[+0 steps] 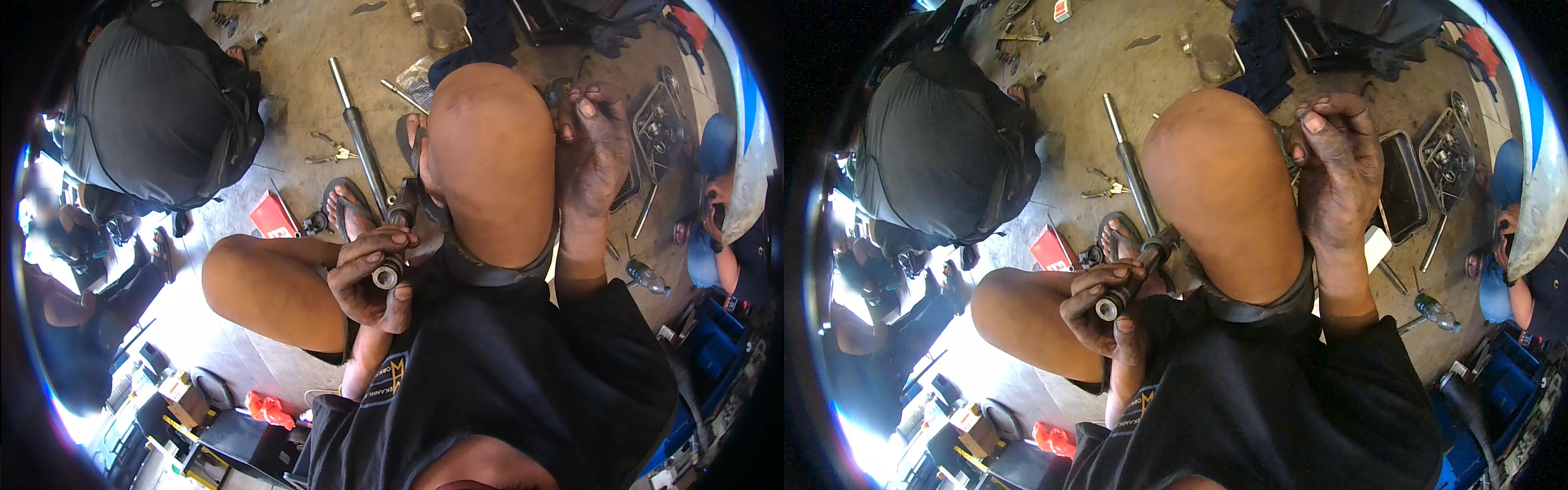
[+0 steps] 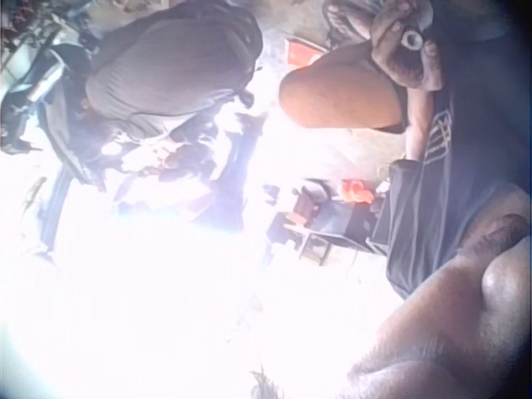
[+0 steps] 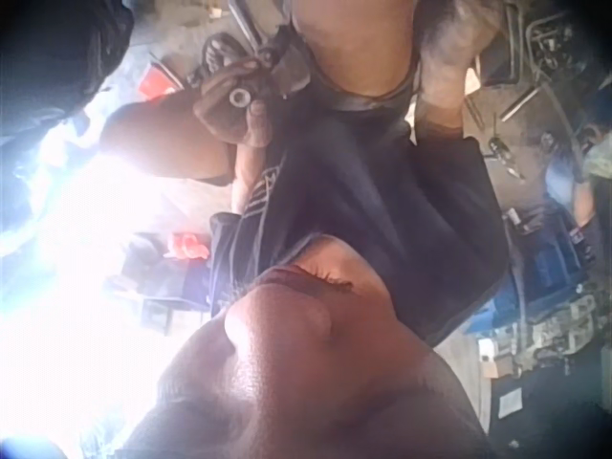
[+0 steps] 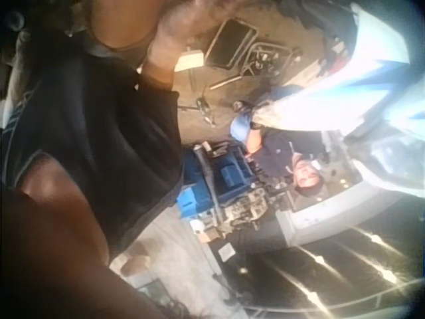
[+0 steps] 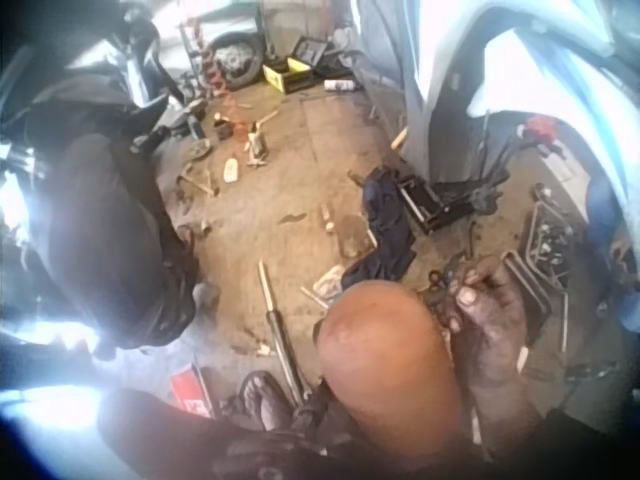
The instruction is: The person disassembles a motorcycle shock absorber by removing the spring and internal components using various metal tools and a clamp.
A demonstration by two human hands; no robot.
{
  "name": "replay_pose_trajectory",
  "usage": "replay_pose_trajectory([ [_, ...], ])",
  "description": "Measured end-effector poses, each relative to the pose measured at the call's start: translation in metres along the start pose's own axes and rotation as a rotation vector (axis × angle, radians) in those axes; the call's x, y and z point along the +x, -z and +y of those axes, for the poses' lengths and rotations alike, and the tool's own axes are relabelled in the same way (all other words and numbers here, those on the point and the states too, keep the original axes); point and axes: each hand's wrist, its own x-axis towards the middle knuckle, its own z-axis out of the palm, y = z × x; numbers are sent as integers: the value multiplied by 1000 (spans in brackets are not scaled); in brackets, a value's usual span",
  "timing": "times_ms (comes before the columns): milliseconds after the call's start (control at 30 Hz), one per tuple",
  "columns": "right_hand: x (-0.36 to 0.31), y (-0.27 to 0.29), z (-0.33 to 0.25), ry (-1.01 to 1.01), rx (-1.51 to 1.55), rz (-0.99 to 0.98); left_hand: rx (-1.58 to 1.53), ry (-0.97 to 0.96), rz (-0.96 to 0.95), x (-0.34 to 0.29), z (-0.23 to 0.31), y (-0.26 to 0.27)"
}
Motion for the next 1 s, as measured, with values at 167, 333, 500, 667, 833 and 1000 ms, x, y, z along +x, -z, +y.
replay_pose_trajectory([
  [167,3,3,1,-47,-73,96,-36,-28,35,3,0,-7],
  [333,12,19,3,-58,-95,149,-48,8,146,1,-9,-15],
  [500,16,23,7,-78,-97,198,-91,254,123,11,-1,-22],
  [667,18,26,22,-106,-106,222,-105,298,63,15,-2,-16],
  [833,22,23,32,-125,-127,166,-145,159,88,17,-11,-23],
  [1000,29,16,40,-168,-121,185,-183,81,69,21,-18,-20],
])
